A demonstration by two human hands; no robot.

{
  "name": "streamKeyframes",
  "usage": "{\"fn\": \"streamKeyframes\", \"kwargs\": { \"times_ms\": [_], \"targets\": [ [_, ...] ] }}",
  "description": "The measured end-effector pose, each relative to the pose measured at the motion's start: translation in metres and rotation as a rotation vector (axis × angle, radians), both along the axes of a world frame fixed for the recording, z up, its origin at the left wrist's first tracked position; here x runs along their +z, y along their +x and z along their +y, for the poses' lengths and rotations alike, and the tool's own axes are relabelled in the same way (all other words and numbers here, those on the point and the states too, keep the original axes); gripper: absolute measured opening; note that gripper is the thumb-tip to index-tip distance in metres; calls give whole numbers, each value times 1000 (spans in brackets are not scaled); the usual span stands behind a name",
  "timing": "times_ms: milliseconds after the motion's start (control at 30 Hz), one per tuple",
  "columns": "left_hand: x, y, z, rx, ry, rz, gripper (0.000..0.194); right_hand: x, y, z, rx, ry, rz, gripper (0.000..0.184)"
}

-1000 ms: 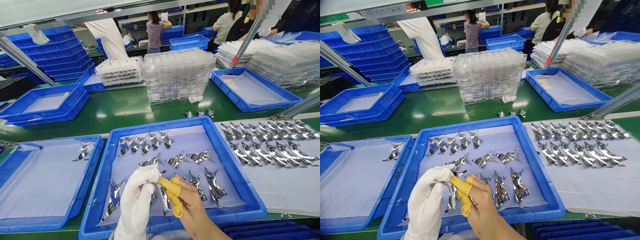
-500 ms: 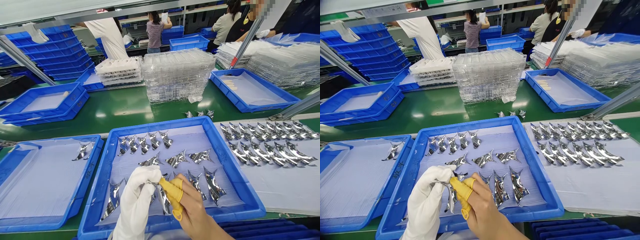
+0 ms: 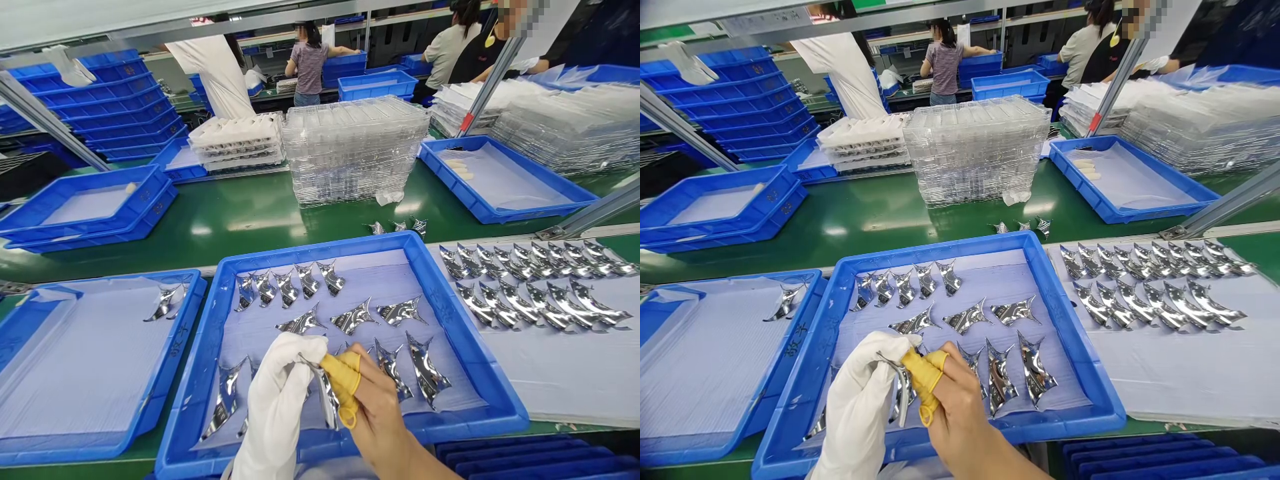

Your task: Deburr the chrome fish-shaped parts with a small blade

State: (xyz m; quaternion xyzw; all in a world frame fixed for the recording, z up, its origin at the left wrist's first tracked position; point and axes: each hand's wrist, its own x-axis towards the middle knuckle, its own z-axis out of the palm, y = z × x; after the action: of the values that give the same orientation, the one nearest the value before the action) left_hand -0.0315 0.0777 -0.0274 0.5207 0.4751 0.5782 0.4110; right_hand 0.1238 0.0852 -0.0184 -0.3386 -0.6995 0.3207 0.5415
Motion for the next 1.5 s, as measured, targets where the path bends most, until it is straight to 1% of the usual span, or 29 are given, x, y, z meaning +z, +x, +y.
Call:
{"fn": "streamKeyframes", "kwargs": {
  "times_ms": [133, 233, 333, 467, 633, 733, 800, 933, 1100, 1333, 1400, 1500],
  "targets": [
    [1, 2, 2, 45, -43, -14, 18, -1, -2, -3, -73, -26, -18, 51],
    [2, 3, 2, 76, -89, -57, 18, -1, -3, -3, -95, -52, -32, 48],
    [2, 5, 3, 65, -111, -87, 18, 0, -5, -3, -96, -81, -31, 44],
    [2, 5, 3, 40, -104, -67, 16, 1, -8, -4, -130, -111, -8, 37],
    [2, 4, 2, 34, -90, -82, 18, 2, -8, -4, -77, -172, 77, 35],
    [2, 1, 4, 7, -67, -80, 18, 2, -4, -2, -30, -176, 70, 38],
    [2, -1, 5, -10, -56, -84, 18, 1, -1, 0, -2, -143, 41, 39],
    [3, -2, 6, -30, -57, -92, 19, -2, 2, 3, -14, -34, -8, 46],
    [1, 0, 3, -45, -71, -118, 19, -3, 2, 4, -33, 15, -2, 52],
    [-5, -3, 0, -29, -102, -48, 21, -5, -2, -3, -119, 15, -46, 64],
    [-5, -2, -1, -42, -112, -35, 21, -4, -3, -4, -144, 8, -44, 63],
    [-3, -1, 0, -27, -122, -28, 23, -3, -5, -3, -108, -78, -18, 55]
  ]
}}
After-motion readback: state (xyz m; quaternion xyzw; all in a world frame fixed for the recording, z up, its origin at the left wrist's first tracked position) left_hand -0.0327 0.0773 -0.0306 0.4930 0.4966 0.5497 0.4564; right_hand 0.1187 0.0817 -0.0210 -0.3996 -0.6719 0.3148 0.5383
